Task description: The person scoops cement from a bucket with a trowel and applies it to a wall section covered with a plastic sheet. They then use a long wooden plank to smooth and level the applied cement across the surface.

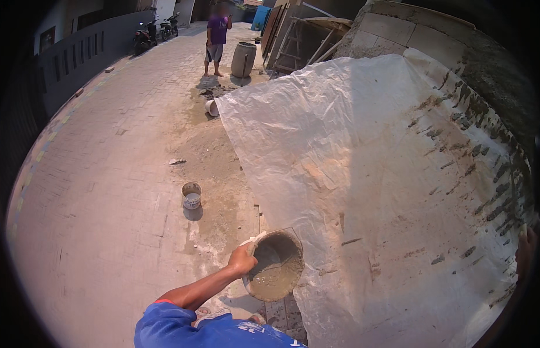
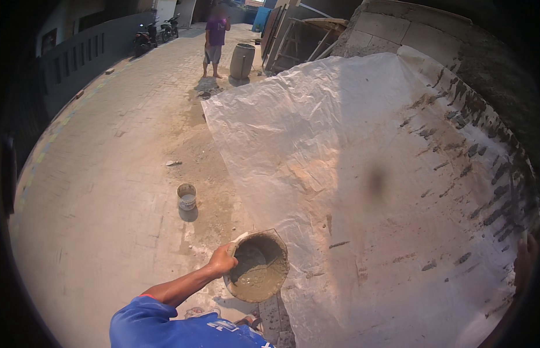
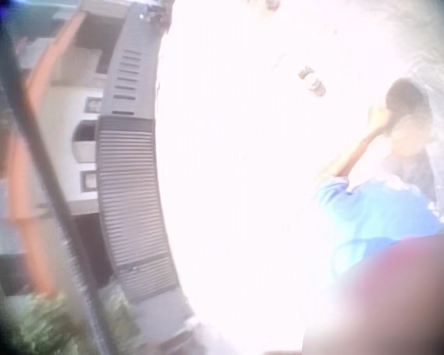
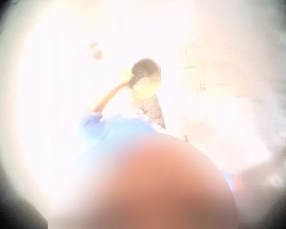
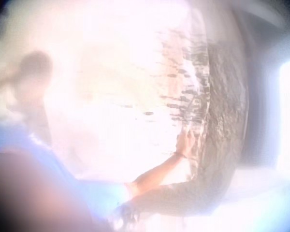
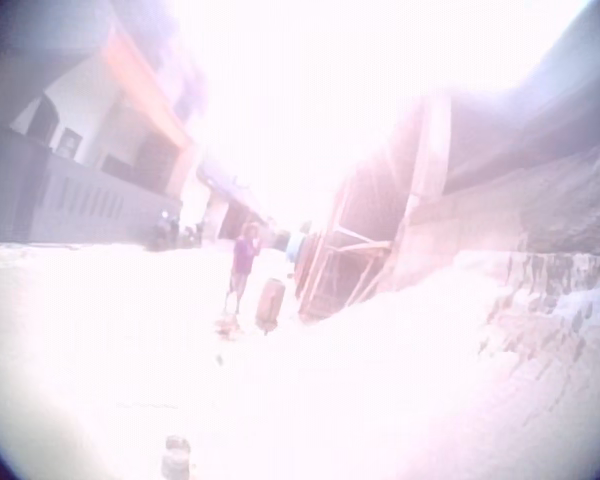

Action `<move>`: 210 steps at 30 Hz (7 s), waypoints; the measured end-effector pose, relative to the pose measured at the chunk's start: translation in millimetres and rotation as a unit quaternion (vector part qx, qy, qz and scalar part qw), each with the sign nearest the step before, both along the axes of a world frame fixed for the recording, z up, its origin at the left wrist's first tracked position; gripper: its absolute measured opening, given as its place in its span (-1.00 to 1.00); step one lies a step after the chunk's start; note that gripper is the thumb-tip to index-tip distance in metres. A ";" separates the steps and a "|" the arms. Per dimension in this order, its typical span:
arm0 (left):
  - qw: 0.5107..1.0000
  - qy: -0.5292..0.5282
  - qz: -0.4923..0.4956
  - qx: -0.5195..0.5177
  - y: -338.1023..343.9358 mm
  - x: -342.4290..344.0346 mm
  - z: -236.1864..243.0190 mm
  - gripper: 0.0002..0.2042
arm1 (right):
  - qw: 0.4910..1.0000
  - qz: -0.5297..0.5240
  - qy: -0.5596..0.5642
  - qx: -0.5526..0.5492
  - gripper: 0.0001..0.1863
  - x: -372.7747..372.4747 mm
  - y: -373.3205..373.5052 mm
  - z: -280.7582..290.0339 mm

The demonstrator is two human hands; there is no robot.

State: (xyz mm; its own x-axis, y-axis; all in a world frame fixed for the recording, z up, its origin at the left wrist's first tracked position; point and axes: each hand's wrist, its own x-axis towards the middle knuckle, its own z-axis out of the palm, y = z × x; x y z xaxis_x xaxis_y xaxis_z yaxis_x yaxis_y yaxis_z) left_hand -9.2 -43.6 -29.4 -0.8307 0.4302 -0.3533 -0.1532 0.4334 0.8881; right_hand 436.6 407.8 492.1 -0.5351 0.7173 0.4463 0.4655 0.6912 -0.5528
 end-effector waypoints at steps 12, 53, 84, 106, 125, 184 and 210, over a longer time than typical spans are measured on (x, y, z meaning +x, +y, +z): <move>0.993 -0.036 -0.089 0.072 -107.1 -9.1 48.5 -0.53 | 0.894 0.187 -0.391 0.117 -0.67 -207.3 -318.7 -321.2; 0.922 -0.114 -0.235 0.285 -3.5 7.0 101.9 -0.49 | 0.971 0.017 -0.227 0.076 -0.63 -102.3 -324.8 -177.9; 0.969 -0.109 -0.112 0.193 -24.4 61.2 17.3 -0.44 | 0.964 -0.250 0.025 0.090 -0.59 134.2 -228.0 56.8; 0.894 0.038 -0.417 0.160 -11.9 168.2 91.9 -0.49 | 0.891 0.037 -0.449 -0.052 -0.67 -17.6 -389.0 -423.4; 0.901 -0.137 -0.268 0.312 55.1 194.0 102.2 -0.46 | 0.964 -0.016 -0.260 -0.061 -0.58 68.4 -312.9 -260.6; 0.920 0.049 -0.354 0.162 84.5 329.3 121.0 -0.47 | 0.863 0.000 -0.473 0.178 -0.83 159.4 -285.9 -276.5; 0.894 -0.115 -0.327 0.284 63.5 299.4 160.5 -0.45 | 0.979 0.020 -0.193 -0.057 -0.51 155.7 -312.8 -343.9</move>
